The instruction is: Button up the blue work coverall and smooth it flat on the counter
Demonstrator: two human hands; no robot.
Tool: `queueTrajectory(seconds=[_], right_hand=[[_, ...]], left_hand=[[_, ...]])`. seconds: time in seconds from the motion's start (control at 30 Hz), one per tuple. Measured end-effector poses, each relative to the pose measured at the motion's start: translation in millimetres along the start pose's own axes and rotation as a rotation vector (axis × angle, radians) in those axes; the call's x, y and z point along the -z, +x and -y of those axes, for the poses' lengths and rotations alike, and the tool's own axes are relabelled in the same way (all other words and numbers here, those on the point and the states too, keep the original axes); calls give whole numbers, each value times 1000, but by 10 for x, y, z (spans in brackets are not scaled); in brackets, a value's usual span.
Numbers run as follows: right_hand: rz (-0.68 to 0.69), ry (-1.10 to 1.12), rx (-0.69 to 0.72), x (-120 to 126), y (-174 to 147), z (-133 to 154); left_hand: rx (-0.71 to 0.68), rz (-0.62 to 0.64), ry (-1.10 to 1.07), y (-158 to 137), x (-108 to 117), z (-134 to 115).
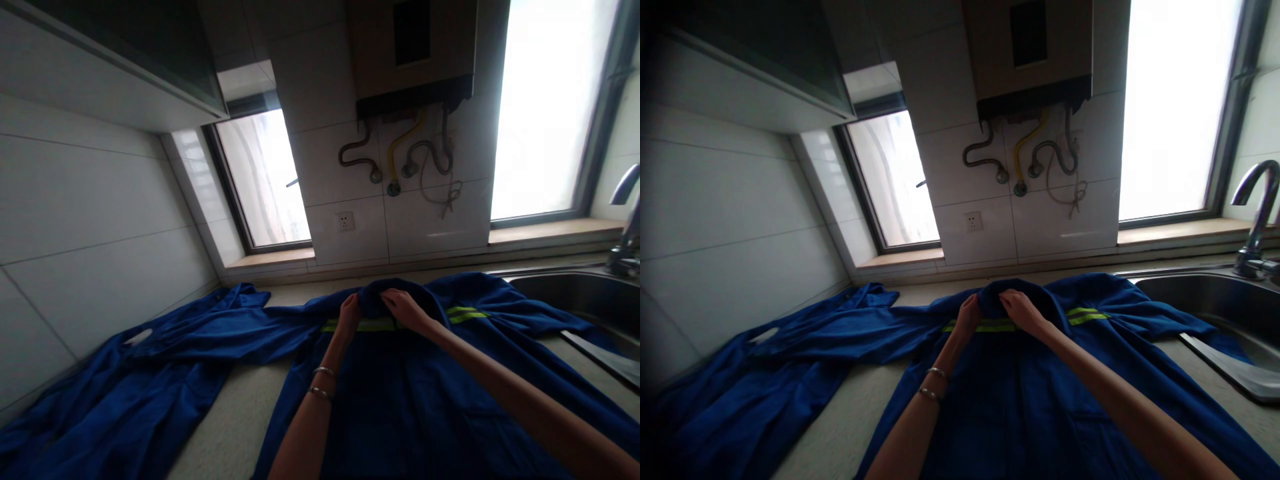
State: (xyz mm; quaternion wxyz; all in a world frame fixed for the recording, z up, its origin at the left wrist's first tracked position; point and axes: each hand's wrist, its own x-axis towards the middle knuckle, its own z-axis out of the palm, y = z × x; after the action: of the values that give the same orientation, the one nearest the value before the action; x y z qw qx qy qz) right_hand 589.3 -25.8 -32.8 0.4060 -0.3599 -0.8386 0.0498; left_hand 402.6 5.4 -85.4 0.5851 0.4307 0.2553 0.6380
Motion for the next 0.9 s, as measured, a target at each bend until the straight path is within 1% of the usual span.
queueTrajectory(seconds=[0.13, 0.23, 0.33, 0.4, 0.53, 0.63, 0.7, 0.77, 0.83, 0.9], right_hand=[[47, 195, -42, -163, 100, -21], [95, 292, -110, -227, 130, -31], [69, 360, -199, -267, 122, -12], [54, 390, -234, -289, 102, 16], [61, 421, -263, -362, 42, 57], [42, 410, -293, -449, 2, 44], [21, 373, -320, -503, -15, 35], [-2, 341, -322, -540, -24, 44], [-19, 320, -294, -556, -36, 76], [-22, 292, -269, -553, -60, 126]], left_hand=[[32, -10, 21, -66, -44, -60], [71, -30, 58, -114, -84, -111], [80, -28, 125, -147, -104, -146], [80, -27, 198, -163, -103, -159], [89, -20, 298, -180, -80, -149], [70, -20, 400, -169, -57, -119], [36, -67, 507, -147, -36, -99], [-1, -145, 585, -123, -7, -84], [-11, -216, 602, -104, 32, -71], [26, -236, 567, -97, 73, -62]])
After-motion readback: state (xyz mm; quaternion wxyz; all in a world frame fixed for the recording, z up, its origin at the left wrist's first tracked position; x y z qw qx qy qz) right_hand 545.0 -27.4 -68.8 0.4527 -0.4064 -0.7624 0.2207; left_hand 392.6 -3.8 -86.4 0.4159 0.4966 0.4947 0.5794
